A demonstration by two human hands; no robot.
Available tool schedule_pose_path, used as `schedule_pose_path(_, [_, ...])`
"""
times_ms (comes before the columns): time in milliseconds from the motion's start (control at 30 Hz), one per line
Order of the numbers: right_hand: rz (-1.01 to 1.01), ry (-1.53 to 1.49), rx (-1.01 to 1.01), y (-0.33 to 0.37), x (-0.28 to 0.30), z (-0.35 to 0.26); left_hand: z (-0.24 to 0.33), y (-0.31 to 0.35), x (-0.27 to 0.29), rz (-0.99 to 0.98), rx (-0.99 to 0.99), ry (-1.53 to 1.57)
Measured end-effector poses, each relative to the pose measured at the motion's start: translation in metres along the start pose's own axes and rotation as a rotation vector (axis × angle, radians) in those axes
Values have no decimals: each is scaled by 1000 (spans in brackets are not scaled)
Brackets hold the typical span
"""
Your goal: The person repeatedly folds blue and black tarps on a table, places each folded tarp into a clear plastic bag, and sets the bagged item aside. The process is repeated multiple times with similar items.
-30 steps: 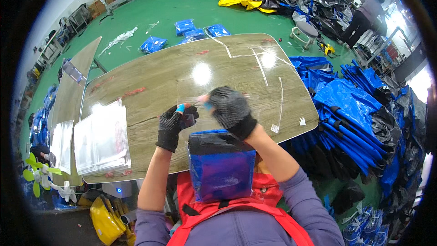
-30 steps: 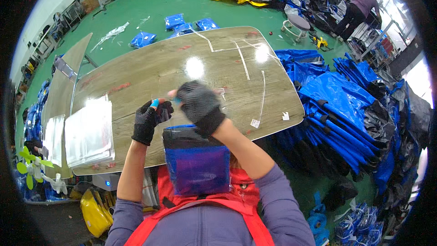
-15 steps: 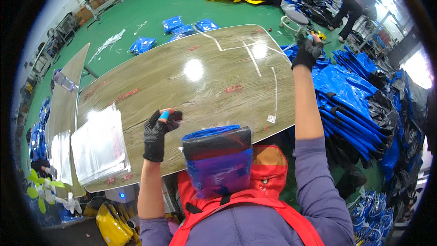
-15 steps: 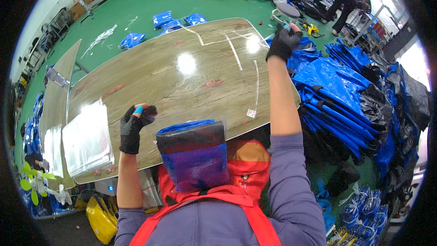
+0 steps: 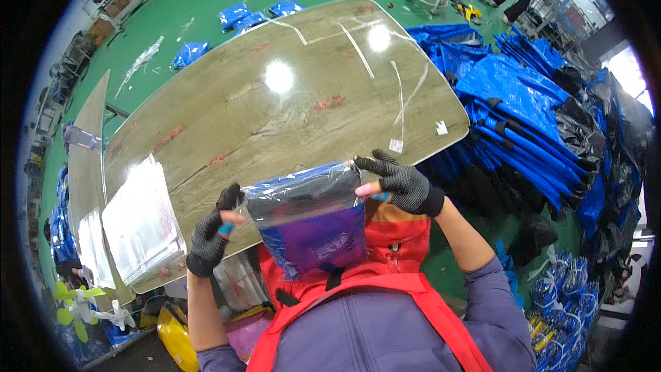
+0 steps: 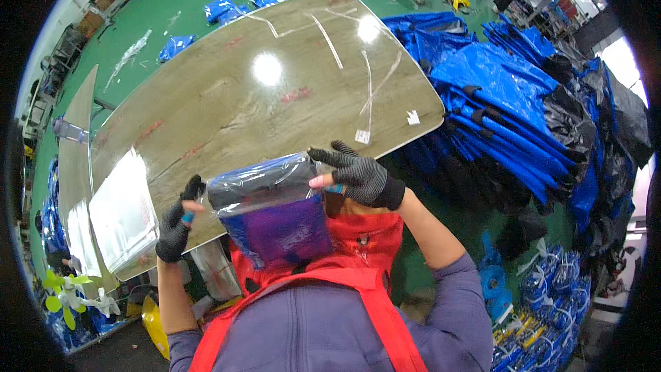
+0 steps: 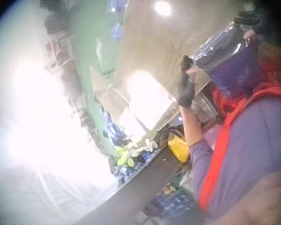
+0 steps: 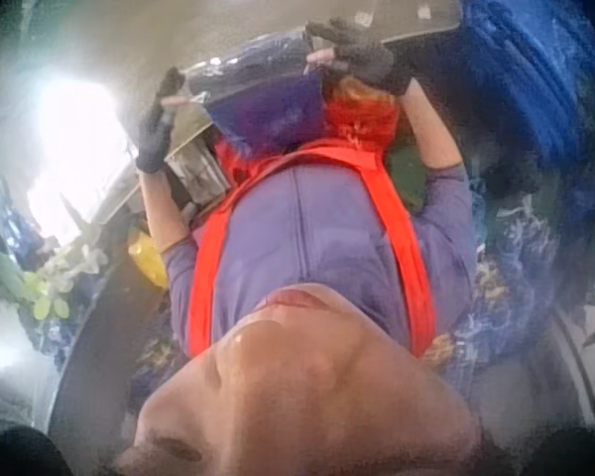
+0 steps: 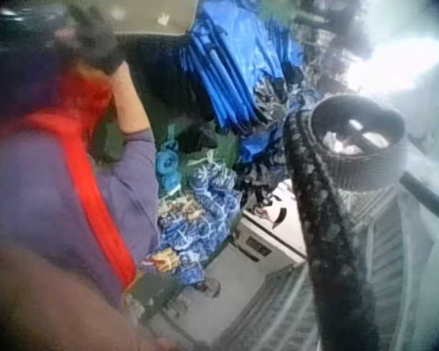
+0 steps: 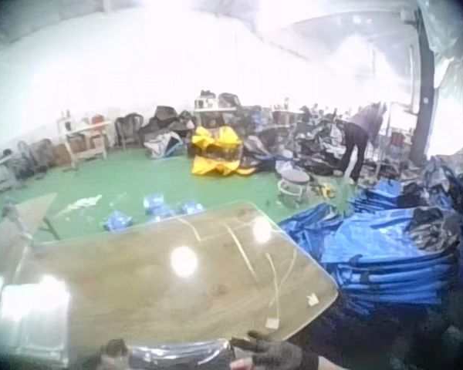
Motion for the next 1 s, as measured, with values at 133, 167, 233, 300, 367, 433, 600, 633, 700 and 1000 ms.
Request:
schedule_pose_path(133, [265,462,36,22,6,-26,18,15,-9,-101,-62,-908])
schedule_pose_path(167, [382,474,43,19,8,-36,25,10,-9,-16,-74,-913])
schedule_pose_path(233, [607,211,33,2,11,-52,33,-2,-8,323,-83,-698])
schedule_pose_path(300, [205,223,140,-33,-25,-64,24,-17,-28,485,-197,-749])
schedule_pose_path(367, [123,458,328,-38,-32,-65,-29,-28,-63,287,40,-549])
schedule_pose_path(433, [215,473,56,-18,2,-23,-78,-7,-64,387,197,-130])
schedule_pose_path(600, [793,1524,-673,151,210,100,-154,22,-9,193,400,-30])
schedule_pose_path(633, [679,1579,-999,186,254,130,-155,8,12,136,380,-46])
schedule_pose_path(700, [235,1141,-1595,243,307,182,-148,-42,69,225,265,142])
schedule_pose_path(1000, [861,887,-332,108,207,-81,-128,-204,63,196,216,515])
Point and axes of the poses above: each hand's wrist, its own y-axis away from the middle knuckle, its own x-axis out of the back of the hand, z = x × y, the point moved 6 cm from there along -y, towards the middle knuckle, and after that the axes turned 1 degree about -y, right-handed, at the moved point
